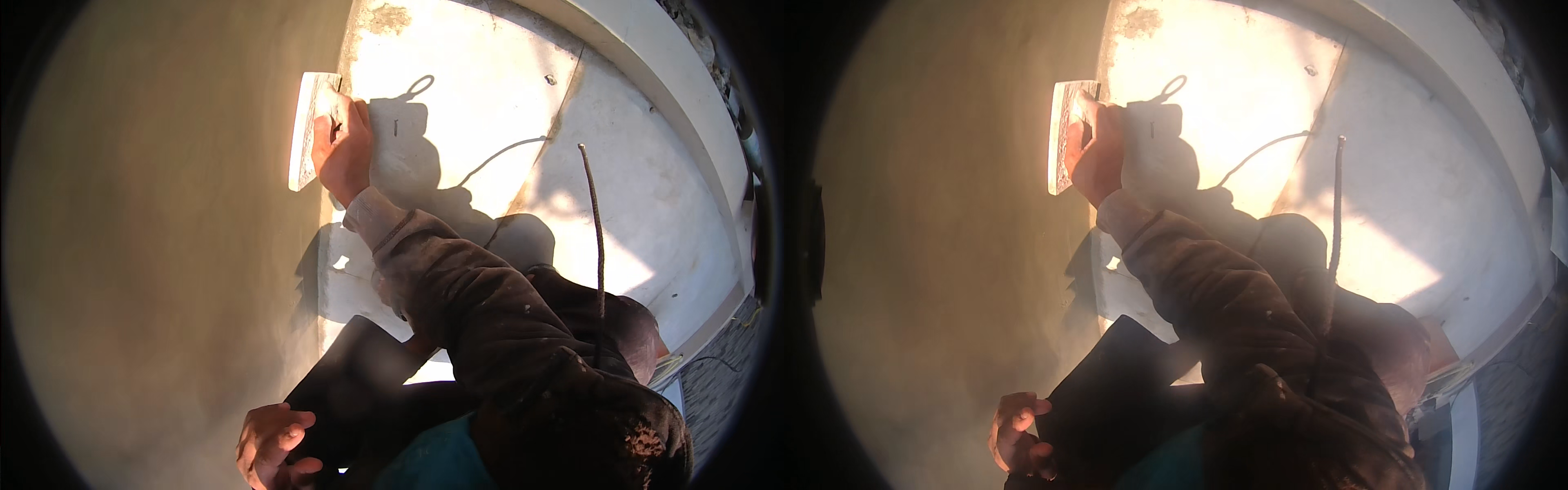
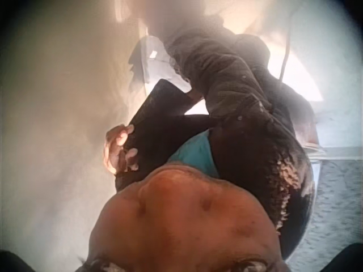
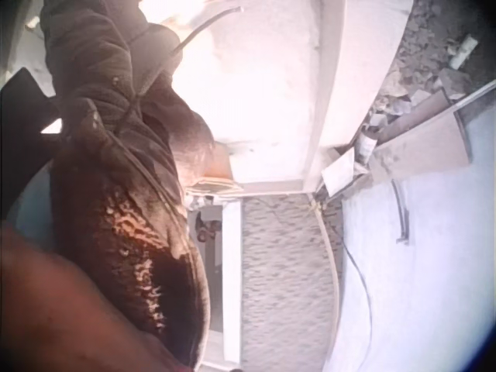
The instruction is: The person uses a hand trowel to smooth a freshly applied concrete surface on a rooftop floor. They repeatedly rub the trowel over the wet concrete in circular and sweeping motions to level and finish the surface.
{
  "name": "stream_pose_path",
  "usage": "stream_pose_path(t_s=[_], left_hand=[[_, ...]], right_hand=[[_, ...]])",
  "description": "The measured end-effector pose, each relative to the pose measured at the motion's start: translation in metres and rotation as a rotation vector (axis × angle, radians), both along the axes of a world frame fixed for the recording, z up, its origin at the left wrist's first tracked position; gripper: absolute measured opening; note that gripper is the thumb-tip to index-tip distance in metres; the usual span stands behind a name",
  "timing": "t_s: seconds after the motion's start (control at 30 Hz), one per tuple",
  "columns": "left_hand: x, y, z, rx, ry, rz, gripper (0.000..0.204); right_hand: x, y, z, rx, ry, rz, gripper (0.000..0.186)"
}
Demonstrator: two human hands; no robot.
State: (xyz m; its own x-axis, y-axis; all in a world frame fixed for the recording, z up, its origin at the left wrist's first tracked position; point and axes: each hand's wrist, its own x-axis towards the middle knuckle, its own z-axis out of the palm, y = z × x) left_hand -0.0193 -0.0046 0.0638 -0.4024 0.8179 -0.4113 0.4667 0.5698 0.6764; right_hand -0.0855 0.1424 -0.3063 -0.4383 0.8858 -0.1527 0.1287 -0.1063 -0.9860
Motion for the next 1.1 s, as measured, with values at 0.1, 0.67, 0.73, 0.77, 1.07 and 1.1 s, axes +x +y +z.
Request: stream_pose_path(t_s=[0.1, 0.67, 0.73, 0.77, 1.07, 1.1], left_hand=[[0.006, 0.023, 0.001, -0.020, 0.076, 0.002, 0.068], [0.029, 0.035, -0.008, -0.072, 0.214, 0.158, 0.044], [0.030, 0.028, -0.006, -0.063, 0.221, 0.187, 0.045], [0.030, 0.027, -0.007, -0.069, 0.200, 0.170, 0.046], [0.026, 0.059, -0.012, -0.051, 0.211, 0.205, 0.041], [0.028, 0.056, -0.017, -0.019, 0.226, 0.270, 0.039]], right_hand=[[0.057, -0.062, 0.034, -0.201, 0.105, 0.211, 0.038], [-0.001, -0.015, 0.080, 0.013, 0.213, -0.008, 0.031], [-0.032, 0.055, 0.072, -0.052, 0.205, -0.105, 0.030], [-0.029, 0.058, 0.067, -0.059, 0.185, -0.102, 0.030], [-0.015, 0.036, 0.076, 0.021, 0.237, -0.064, 0.029], [-0.018, 0.050, 0.064, -0.009, 0.204, -0.093, 0.027]])
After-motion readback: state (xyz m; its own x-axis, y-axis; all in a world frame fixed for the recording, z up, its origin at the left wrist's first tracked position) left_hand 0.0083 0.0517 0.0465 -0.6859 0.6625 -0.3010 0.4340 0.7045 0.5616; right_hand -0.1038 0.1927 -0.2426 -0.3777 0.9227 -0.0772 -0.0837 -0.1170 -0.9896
